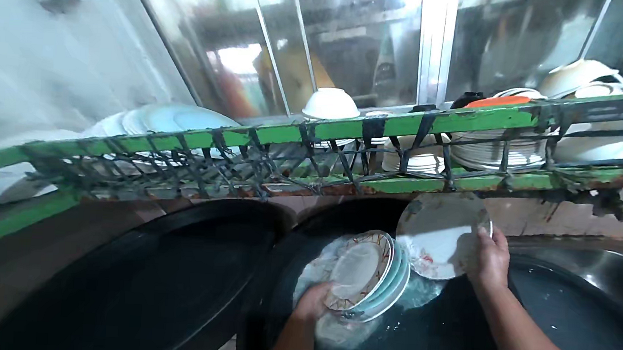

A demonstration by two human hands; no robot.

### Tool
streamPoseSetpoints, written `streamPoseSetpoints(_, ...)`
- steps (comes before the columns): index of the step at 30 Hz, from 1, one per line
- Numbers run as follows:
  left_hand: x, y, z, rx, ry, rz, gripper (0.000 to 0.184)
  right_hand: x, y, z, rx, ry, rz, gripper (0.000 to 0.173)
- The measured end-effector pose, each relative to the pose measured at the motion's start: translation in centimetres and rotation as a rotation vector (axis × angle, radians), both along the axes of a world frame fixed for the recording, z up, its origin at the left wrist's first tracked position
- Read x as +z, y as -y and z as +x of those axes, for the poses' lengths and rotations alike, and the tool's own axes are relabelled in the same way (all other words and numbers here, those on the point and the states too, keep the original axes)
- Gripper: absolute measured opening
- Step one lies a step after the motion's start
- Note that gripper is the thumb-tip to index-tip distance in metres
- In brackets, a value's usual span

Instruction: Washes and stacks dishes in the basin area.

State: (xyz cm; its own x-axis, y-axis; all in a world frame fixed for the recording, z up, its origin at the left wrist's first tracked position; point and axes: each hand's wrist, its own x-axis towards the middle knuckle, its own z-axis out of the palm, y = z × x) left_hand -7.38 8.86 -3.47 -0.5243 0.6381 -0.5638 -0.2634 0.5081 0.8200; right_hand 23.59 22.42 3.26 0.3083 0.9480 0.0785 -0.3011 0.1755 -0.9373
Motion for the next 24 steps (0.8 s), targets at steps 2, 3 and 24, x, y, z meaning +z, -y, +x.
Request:
streamPoseSetpoints(2, 0.0, 0.0, 0.1, 0.014, 0.012, 0.001, 0.044, 0.0, -0.1, 0.0, 0.014, -0.043, -0.05, 0.035)
streamPoseSetpoints(3, -0.2, -0.1, 0.1, 0.007, 0.04, 0.012, 0.043, -0.1, -0.2, 0.0, 0.03, -0.038, -0.084, 0.032)
streamPoseSetpoints(24, 3.0, -1.4, 4.4, -0.228, -0.029, 0.156, 0.059, -1.8, 1.2, -3.5, 0.649, 0.443, -0.439, 0.058)
